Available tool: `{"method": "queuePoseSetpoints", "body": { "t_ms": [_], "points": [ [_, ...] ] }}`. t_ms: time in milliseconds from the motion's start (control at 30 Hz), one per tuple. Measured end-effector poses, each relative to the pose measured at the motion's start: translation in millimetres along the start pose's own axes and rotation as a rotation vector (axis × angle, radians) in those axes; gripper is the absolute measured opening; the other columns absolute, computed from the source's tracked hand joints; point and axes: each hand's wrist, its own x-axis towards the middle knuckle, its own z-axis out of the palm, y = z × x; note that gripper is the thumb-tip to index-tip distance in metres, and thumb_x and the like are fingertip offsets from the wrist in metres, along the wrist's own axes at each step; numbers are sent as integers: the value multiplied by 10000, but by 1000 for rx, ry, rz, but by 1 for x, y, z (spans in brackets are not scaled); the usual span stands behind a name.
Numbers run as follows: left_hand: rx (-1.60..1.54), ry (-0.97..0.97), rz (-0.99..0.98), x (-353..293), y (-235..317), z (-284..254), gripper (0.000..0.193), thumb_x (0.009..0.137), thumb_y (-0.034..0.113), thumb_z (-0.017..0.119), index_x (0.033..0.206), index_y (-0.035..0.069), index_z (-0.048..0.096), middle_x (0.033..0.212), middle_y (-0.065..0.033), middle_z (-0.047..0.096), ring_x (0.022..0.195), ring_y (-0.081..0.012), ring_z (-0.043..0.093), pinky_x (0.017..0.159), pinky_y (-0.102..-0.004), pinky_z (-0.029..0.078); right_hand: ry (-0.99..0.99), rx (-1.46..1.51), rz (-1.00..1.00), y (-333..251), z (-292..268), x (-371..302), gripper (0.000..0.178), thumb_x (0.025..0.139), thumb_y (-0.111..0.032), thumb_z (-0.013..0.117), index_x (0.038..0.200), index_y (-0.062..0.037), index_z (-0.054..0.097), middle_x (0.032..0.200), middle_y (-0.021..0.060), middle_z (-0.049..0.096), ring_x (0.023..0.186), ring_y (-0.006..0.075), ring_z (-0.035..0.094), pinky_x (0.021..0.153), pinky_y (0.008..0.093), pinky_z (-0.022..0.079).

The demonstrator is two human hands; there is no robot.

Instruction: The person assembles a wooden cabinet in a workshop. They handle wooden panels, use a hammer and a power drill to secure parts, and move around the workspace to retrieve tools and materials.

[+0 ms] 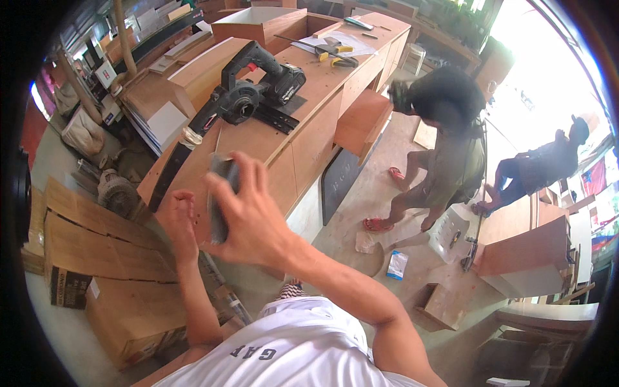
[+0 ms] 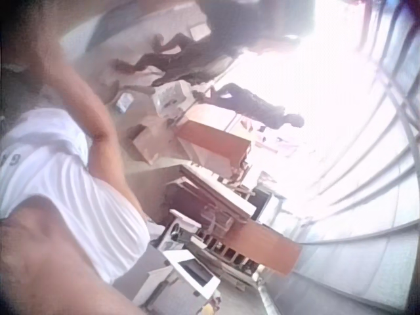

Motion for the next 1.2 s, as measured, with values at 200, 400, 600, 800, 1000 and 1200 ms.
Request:
{"method": "queuePoseSetpoints", "body": {
  "t_ms": [200,400,600,800,1000,1200],
  "points": [
    [-611,-228,-339,-74,60,15,743,964,482,723,1518,52,476,1443,-136,603,1397,-293,562,1102,-413,524,-248,91,-336,-25,10,-8,1243,579,-282,960,1645,-314,320,1588,298,284,1509,563,282,1167,716,337],
    [-895,-121,-316,-114,54,-34,588,1009,207,597,1518,-22,411,1389,-339,600,1157,-585,664,737,-590,677,-364,83,-384,13,-38,47,1398,593,-442,1028,1696,-169,212,1631,250,293,1552,442,281,1241,623,252],
    [-896,24,-225,-172,49,-56,472,1057,98,599,1493,2,449,1407,-312,586,1216,-609,621,796,-548,698,143,-428,-125,217,-72,198,911,798,-302,917,1528,-32,443,1416,258,602,1306,413,595,1128,488,461],
    [-866,274,-181,-234,34,-64,509,1022,88,679,1487,39,480,1415,-256,610,1244,-586,618,879,-543,679,-279,66,128,239,-42,243,533,721,-60,873,1190,-58,619,1030,21,683,925,147,633,823,312,535],
    [-823,314,-261,-223,22,-44,490,1044,148,680,1484,29,500,1488,-230,594,1284,-470,646,992,-520,608,-313,81,143,290,-57,235,367,903,-310,769,1181,-100,652,1045,-6,590,987,151,556,919,347,474],
    [-632,308,-188,-194,13,-36,476,1082,150,614,1506,-11,469,1495,-215,598,1295,-363,661,1053,-458,581,-240,-46,-7,284,-32,249,305,925,-222,776,1143,-19,711,1047,65,724,954,184,663,896,340,527]
  ]
}}
